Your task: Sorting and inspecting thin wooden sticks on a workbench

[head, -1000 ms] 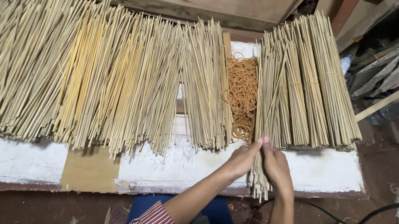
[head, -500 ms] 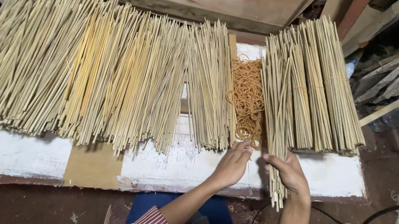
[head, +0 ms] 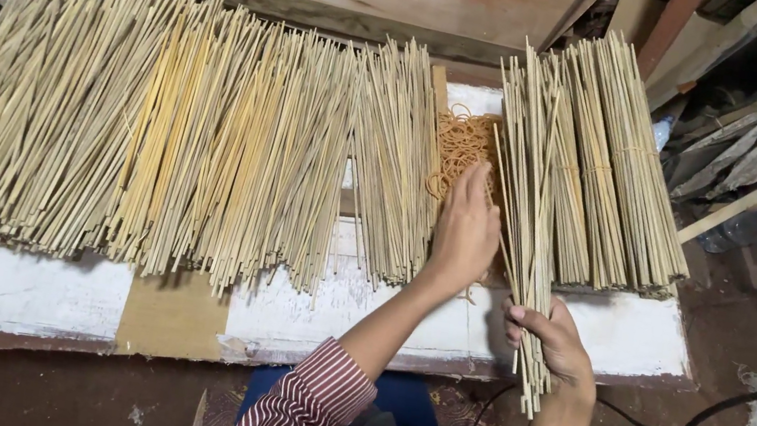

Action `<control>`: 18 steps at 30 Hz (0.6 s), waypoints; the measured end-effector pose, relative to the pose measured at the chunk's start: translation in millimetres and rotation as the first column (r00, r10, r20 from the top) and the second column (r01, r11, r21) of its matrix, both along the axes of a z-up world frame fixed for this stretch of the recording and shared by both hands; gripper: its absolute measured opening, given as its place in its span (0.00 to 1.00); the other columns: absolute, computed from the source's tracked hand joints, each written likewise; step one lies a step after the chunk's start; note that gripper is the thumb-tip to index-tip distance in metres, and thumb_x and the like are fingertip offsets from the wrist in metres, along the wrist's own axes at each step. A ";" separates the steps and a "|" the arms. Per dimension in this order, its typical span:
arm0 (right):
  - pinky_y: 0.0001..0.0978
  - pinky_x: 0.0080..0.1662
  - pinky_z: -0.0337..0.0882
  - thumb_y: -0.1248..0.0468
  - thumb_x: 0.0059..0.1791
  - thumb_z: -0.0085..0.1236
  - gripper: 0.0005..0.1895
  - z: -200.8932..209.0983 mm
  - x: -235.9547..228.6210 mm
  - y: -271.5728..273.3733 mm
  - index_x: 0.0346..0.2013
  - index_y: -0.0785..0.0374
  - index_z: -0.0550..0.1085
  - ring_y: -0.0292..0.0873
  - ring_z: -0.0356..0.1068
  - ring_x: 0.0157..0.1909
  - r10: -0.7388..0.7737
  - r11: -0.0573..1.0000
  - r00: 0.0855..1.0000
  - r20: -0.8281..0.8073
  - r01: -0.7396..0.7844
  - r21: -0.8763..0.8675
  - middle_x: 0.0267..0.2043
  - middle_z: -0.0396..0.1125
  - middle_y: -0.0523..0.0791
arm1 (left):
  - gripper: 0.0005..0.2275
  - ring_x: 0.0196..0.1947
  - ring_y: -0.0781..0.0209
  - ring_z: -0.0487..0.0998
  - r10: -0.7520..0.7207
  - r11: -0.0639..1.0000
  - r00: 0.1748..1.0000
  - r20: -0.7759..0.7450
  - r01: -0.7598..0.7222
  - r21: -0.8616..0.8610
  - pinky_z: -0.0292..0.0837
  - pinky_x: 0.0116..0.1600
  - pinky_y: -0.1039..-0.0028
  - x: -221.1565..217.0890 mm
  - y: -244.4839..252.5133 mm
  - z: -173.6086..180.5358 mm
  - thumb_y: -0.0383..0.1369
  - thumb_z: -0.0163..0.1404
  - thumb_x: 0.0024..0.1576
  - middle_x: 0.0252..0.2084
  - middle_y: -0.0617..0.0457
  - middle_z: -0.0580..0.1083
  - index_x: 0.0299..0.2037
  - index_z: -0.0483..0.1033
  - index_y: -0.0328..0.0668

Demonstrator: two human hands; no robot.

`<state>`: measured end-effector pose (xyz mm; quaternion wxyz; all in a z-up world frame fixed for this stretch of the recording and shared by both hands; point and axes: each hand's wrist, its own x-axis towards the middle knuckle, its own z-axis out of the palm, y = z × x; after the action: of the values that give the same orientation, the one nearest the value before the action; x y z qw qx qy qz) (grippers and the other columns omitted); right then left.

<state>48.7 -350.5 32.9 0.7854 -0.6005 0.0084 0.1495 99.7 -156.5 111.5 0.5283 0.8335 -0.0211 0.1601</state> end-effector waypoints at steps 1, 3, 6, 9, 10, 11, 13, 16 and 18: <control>0.31 0.21 0.66 0.69 0.43 0.63 0.12 -3.4 2.0 -0.6 0.37 0.70 0.69 0.39 0.64 0.20 -0.001 1.000 1.000 0.004 0.001 0.001 0.23 0.61 0.46 | 0.23 0.69 0.34 0.61 -0.001 1.000 1.000 0.004 0.001 0.001 0.56 0.72 0.49 13.7 1.1 -12.6 0.19 0.42 0.61 0.65 0.26 0.61 0.68 0.56 0.23; 0.30 0.20 0.66 0.72 0.42 0.61 0.12 -12.1 1.7 -2.2 0.36 0.70 0.68 0.38 0.62 0.18 0.041 0.995 0.999 0.028 -0.043 0.085 0.22 0.60 0.46 | 0.27 0.68 0.27 0.63 -0.130 0.892 0.982 -0.135 0.057 -0.449 0.59 0.70 0.46 37.6 2.7 -39.7 0.26 0.42 0.62 0.69 0.19 0.57 0.70 0.48 0.21; 0.28 0.19 0.62 0.70 0.44 0.60 0.12 -9.9 5.2 -2.8 0.36 0.69 0.66 0.37 0.58 0.16 0.080 0.986 0.996 0.051 -0.086 0.143 0.18 0.57 0.46 | 0.26 0.68 0.27 0.61 -0.125 0.810 0.983 -0.138 0.020 -0.587 0.58 0.71 0.45 53.2 7.0 -59.0 0.23 0.38 0.62 0.69 0.20 0.56 0.71 0.48 0.22; 0.28 0.21 0.66 0.70 0.44 0.61 0.15 8.5 2.1 3.7 0.40 0.69 0.66 0.36 0.62 0.19 0.097 0.956 0.993 0.064 -0.111 0.270 0.25 0.59 0.46 | 0.24 0.66 0.31 0.66 -0.129 0.786 0.982 -0.141 0.014 -0.618 0.64 0.67 0.50 48.1 3.2 -55.5 0.22 0.40 0.63 0.66 0.23 0.62 0.70 0.53 0.22; 0.28 0.21 0.66 0.70 0.44 0.61 0.15 9.8 1.2 5.0 0.40 0.69 0.66 0.36 0.62 0.19 0.098 0.956 0.993 0.060 -0.111 0.270 0.25 0.59 0.46 | 0.24 0.66 0.31 0.66 -0.128 0.786 0.981 -0.145 0.011 -0.619 0.64 0.67 0.50 43.1 2.1 -50.5 0.22 0.40 0.63 0.66 0.23 0.62 0.70 0.53 0.22; 0.27 0.22 0.66 0.71 0.44 0.60 0.15 11.0 0.5 6.5 0.42 0.69 0.65 0.35 0.62 0.20 0.102 0.953 0.993 0.066 -0.116 0.279 0.27 0.59 0.46 | 0.22 0.62 0.36 0.71 -0.123 0.744 0.978 -0.167 -0.020 -0.668 0.68 0.64 0.53 38.3 1.2 -45.6 0.29 0.42 0.64 0.61 0.26 0.67 0.67 0.59 0.22; 0.26 0.22 0.66 0.71 0.45 0.59 0.15 9.1 4.5 5.4 0.43 0.69 0.65 0.34 0.62 0.20 0.101 0.950 0.992 0.073 -0.118 0.287 0.28 0.59 0.46 | 0.23 0.58 0.40 0.75 -0.124 0.699 0.974 -0.187 -0.048 -0.714 0.73 0.61 0.56 51.9 -7.4 -63.0 0.36 0.44 0.66 0.56 0.29 0.72 0.65 0.64 0.22; 0.33 0.22 0.67 0.72 0.43 0.62 0.15 4.1 6.7 11.2 0.40 0.75 0.67 0.41 0.61 0.18 0.140 0.975 0.988 0.072 -0.150 0.164 0.23 0.59 0.49 | 0.36 0.54 0.56 0.77 -0.497 0.310 0.866 -0.059 0.114 -0.944 0.74 0.59 0.62 64.6 -18.9 -82.0 0.61 0.46 0.64 0.56 0.41 0.72 0.67 0.62 0.33; 0.38 0.29 0.74 0.74 0.39 0.67 0.21 12.3 1.1 27.2 0.44 0.77 0.70 0.49 0.73 0.24 0.172 0.983 0.979 0.106 -0.163 -0.087 0.27 0.70 0.57 | 0.28 0.41 0.57 0.83 -0.437 0.296 0.899 0.037 0.183 -0.938 0.82 0.46 0.66 30.0 -18.8 -22.8 0.47 0.64 0.55 0.44 0.40 0.79 0.55 0.69 0.32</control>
<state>49.8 -323.3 45.3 0.7453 -0.6367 -0.0810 0.1806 129.7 -175.3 88.8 0.9219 0.3821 -0.0291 -0.0578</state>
